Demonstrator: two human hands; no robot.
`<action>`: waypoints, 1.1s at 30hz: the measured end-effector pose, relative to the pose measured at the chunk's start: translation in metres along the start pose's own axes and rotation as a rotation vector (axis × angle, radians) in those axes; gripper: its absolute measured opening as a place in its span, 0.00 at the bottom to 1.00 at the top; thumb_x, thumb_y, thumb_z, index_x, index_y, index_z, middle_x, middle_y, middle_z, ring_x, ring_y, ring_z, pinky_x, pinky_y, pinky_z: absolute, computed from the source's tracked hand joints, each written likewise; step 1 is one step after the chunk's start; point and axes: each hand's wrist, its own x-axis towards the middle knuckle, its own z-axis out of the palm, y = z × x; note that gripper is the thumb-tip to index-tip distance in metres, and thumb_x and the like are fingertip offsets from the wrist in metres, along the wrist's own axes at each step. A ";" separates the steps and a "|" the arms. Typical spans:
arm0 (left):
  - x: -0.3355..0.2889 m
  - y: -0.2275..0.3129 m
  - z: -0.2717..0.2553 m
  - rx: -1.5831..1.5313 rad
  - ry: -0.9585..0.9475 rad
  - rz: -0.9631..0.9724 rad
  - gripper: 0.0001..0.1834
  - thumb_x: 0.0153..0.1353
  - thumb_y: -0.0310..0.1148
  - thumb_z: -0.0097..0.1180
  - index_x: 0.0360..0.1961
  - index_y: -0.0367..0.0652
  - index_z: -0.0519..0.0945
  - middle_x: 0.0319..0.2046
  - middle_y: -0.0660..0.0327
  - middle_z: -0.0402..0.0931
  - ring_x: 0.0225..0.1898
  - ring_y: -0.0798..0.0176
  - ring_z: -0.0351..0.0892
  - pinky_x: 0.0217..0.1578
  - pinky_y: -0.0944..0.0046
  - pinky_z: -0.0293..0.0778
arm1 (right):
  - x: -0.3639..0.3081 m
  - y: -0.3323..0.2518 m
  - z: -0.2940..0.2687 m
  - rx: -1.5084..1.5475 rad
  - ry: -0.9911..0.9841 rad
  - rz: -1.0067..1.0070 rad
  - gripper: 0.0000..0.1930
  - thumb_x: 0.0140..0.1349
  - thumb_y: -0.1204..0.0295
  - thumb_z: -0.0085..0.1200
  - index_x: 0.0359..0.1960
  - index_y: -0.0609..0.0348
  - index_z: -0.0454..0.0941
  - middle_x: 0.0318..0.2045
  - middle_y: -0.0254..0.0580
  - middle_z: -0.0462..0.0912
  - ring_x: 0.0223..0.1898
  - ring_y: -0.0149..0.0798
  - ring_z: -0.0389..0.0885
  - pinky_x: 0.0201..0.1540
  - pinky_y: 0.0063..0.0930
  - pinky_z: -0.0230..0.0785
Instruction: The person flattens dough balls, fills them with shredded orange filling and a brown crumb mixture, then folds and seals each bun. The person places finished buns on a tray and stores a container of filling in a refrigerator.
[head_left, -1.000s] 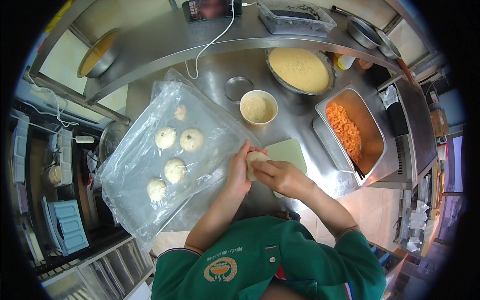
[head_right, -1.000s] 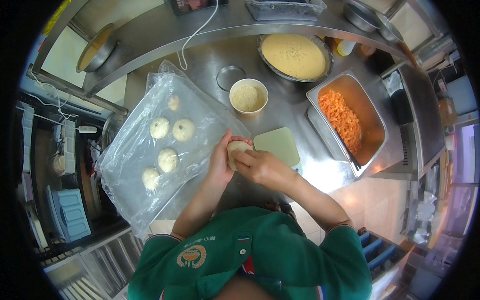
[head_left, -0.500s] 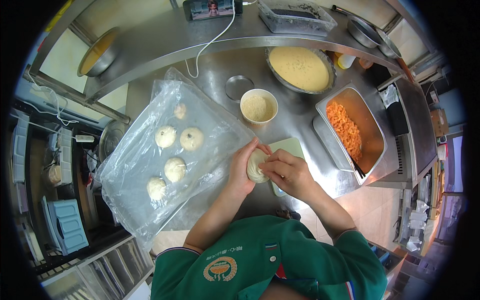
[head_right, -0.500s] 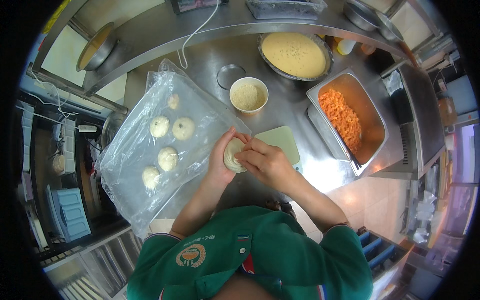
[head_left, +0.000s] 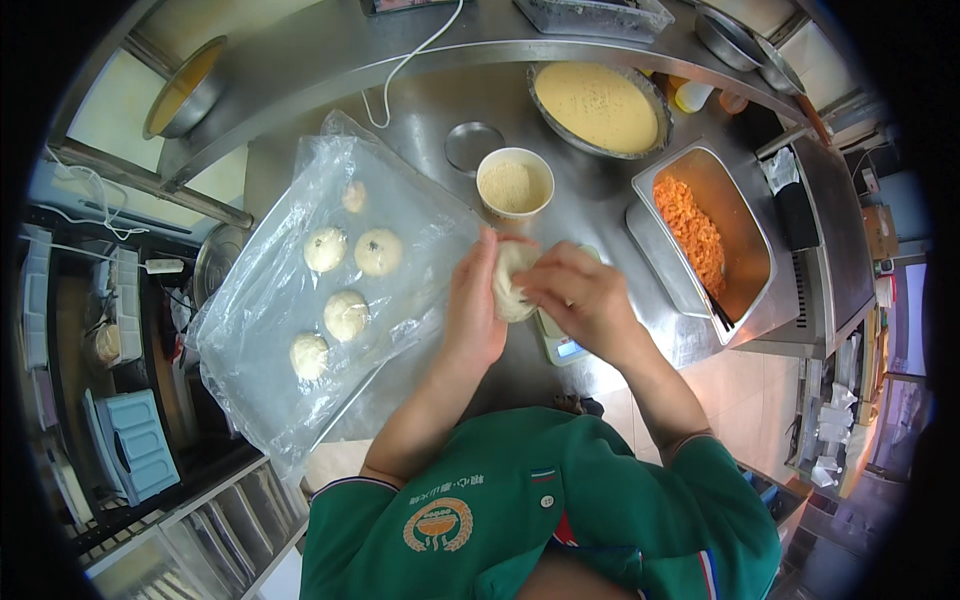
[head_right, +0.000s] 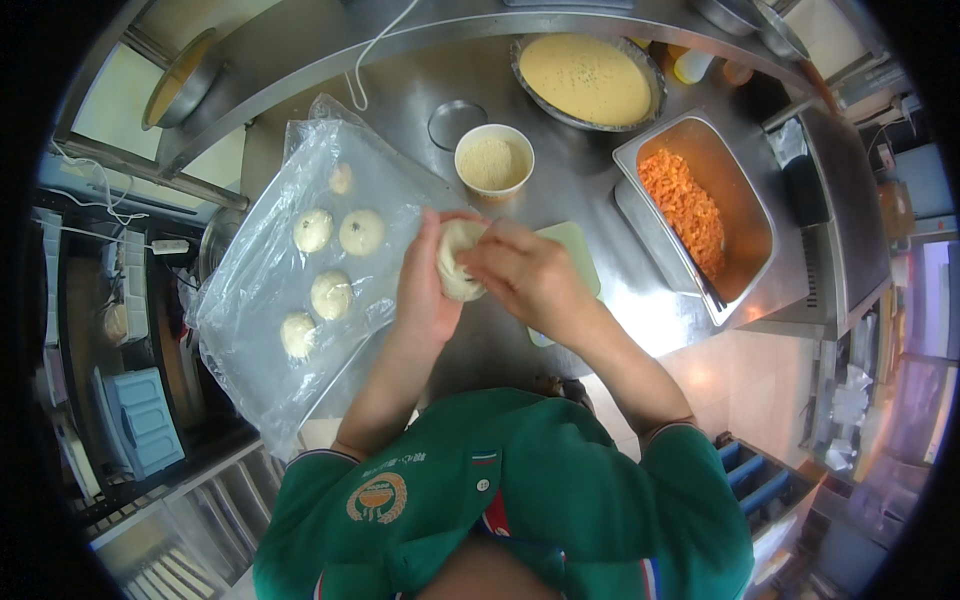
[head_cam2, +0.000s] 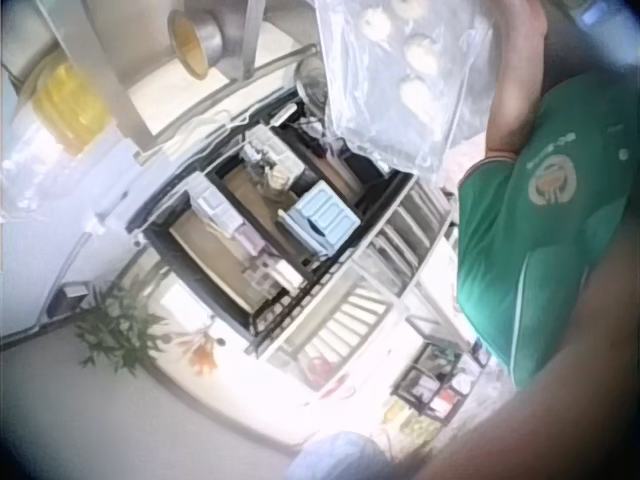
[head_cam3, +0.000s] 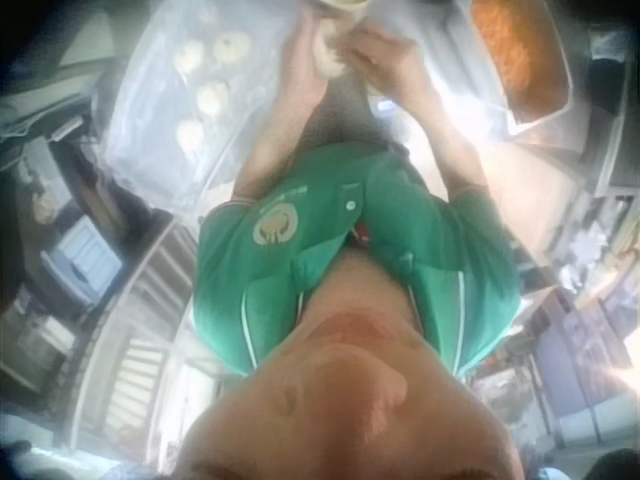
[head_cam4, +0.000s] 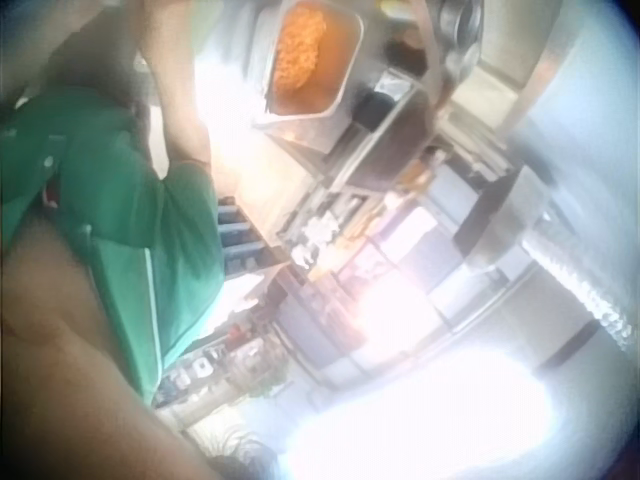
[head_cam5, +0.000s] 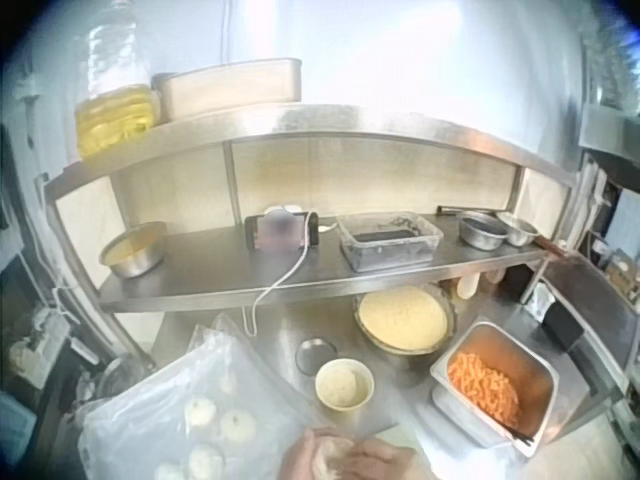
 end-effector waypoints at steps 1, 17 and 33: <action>-0.004 0.015 0.019 -0.059 -0.043 0.036 0.29 0.72 0.54 0.35 0.51 0.38 0.71 0.45 0.57 0.75 0.47 0.63 0.76 0.49 0.62 0.72 | 0.001 -0.004 -0.004 0.052 0.070 0.057 0.10 0.50 0.84 0.62 0.35 0.62 0.83 0.30 0.40 0.78 0.28 0.35 0.81 0.30 0.25 0.74; -0.012 0.026 0.025 0.064 -0.109 0.046 0.36 0.70 0.61 0.28 0.52 0.37 0.72 0.46 0.57 0.75 0.49 0.61 0.75 0.53 0.60 0.69 | -0.001 0.004 -0.007 0.000 0.044 -0.143 0.15 0.47 0.83 0.60 0.39 0.57 0.82 0.31 0.40 0.77 0.27 0.39 0.80 0.27 0.27 0.73; -0.013 0.008 0.010 0.061 -0.135 0.000 0.27 0.72 0.52 0.35 0.52 0.38 0.71 0.46 0.58 0.74 0.47 0.65 0.75 0.48 0.64 0.72 | -0.008 -0.008 -0.011 0.076 -0.091 0.011 0.16 0.48 0.83 0.61 0.41 0.56 0.81 0.31 0.41 0.77 0.29 0.45 0.80 0.32 0.32 0.74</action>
